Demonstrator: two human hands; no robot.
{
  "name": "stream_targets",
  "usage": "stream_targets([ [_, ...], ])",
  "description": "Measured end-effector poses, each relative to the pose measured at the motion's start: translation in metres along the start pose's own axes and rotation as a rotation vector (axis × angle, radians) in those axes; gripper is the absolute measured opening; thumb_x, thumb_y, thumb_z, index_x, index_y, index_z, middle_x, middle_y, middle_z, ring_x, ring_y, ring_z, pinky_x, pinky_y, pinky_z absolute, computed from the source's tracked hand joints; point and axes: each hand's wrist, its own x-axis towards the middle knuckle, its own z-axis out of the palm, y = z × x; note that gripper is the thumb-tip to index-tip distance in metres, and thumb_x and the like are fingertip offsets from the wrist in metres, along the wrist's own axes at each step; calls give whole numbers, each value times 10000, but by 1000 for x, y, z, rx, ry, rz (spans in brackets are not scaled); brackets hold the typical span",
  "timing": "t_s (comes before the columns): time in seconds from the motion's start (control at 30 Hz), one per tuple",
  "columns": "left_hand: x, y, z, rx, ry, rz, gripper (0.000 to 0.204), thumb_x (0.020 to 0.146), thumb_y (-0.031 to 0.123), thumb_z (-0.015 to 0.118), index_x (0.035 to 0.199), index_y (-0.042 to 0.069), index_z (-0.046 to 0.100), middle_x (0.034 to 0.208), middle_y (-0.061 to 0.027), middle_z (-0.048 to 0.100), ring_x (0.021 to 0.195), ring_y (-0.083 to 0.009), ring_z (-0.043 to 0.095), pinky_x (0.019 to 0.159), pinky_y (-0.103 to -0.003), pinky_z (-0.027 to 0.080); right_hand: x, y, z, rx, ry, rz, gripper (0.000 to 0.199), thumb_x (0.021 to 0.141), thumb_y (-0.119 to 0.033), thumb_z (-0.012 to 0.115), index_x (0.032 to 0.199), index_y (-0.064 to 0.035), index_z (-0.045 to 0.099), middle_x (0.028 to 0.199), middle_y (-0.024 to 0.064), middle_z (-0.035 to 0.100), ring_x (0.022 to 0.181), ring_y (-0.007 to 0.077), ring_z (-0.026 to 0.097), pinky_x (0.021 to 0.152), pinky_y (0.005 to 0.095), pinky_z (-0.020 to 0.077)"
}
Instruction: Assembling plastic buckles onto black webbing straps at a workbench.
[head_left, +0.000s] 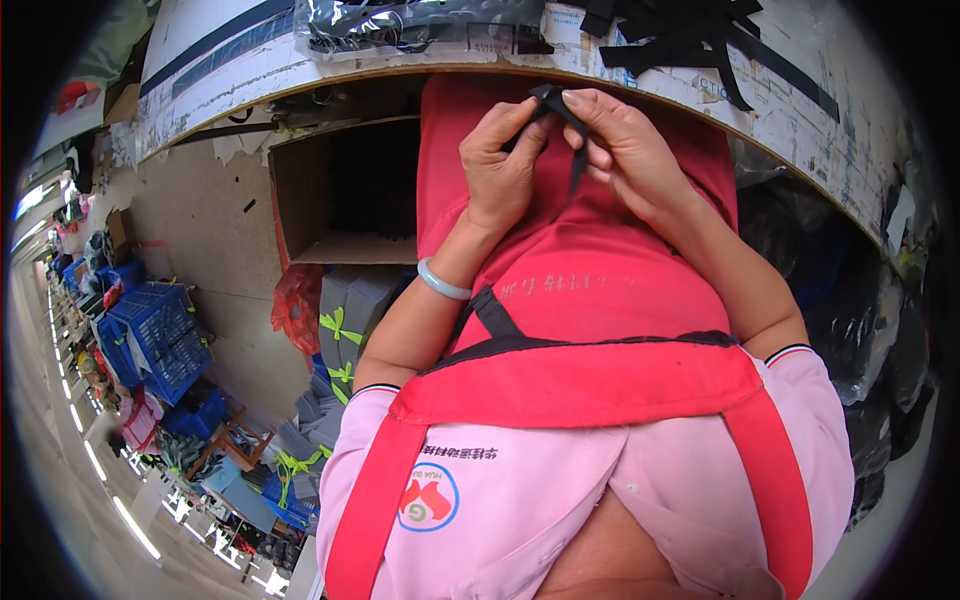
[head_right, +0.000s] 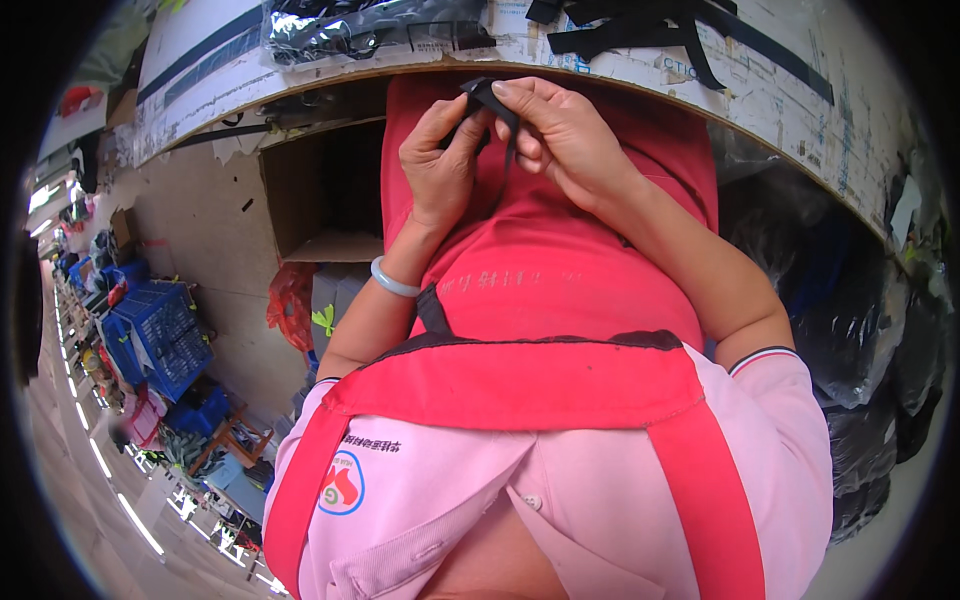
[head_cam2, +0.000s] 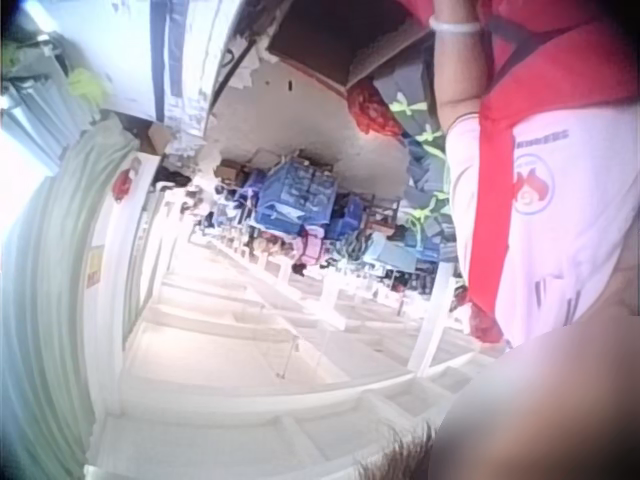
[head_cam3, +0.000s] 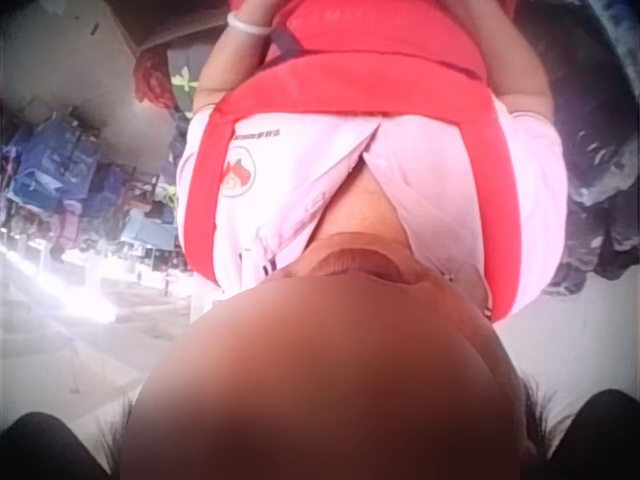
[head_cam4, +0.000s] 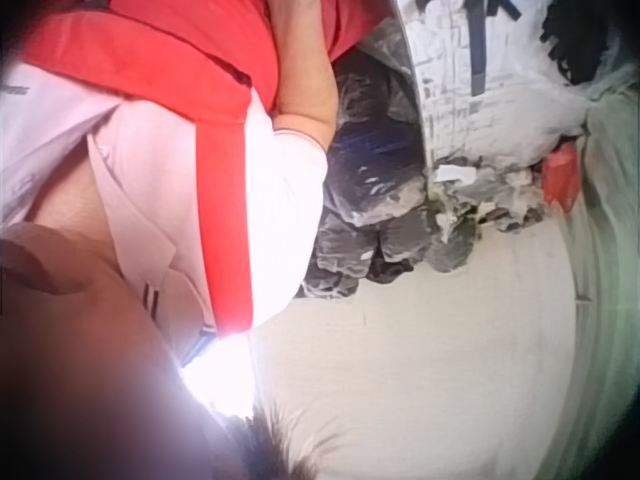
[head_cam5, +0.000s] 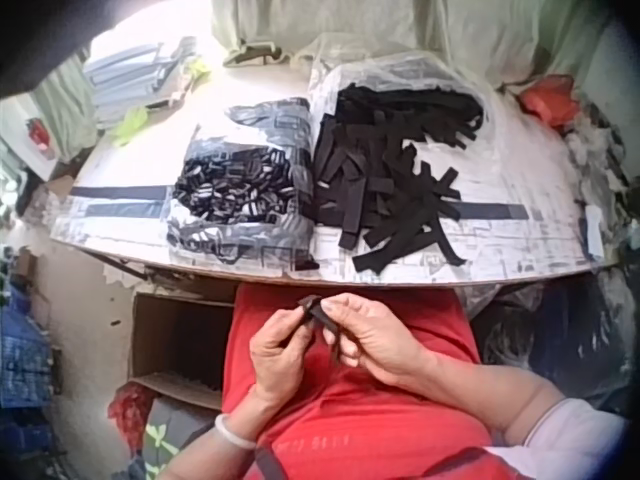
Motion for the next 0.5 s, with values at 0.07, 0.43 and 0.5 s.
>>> stream_targets([
  [0.07, 5, -1, -10, 145, -71, 102, 190, 841, -39, 659, 1029, -23, 677, 836, -21, 624, 716, -81, 572, 617, -208, 454, 4, 7, 3, -206, 128, -179, 221, 942, -223, 606, 1058, -38, 571, 738, 19, 577, 523, 37, 500, 469, 167, 424],
  [0.43, 6, 26, -32, -415, -166, -772, 264, 955, 227, 568, 1080, 4, 635, 786, -62, 644, 594, -100, 591, 406, -186, 400, 11, 10, -18, -565, 60, -238, 165, 884, -135, 680, 1011, -32, 662, 837, -2, 610, 691, 57, 584, 609, 190, 496],
  [0.5, 5, 24, -26, -409, -150, -767, 251, 961, 217, 556, 1053, 1, 645, 741, -71, 638, 566, -99, 586, 408, -191, 404, 15, 17, -20, -631, 57, -350, 157, 880, -121, 683, 1007, -31, 663, 860, -5, 607, 709, 57, 577, 625, 186, 484],
])
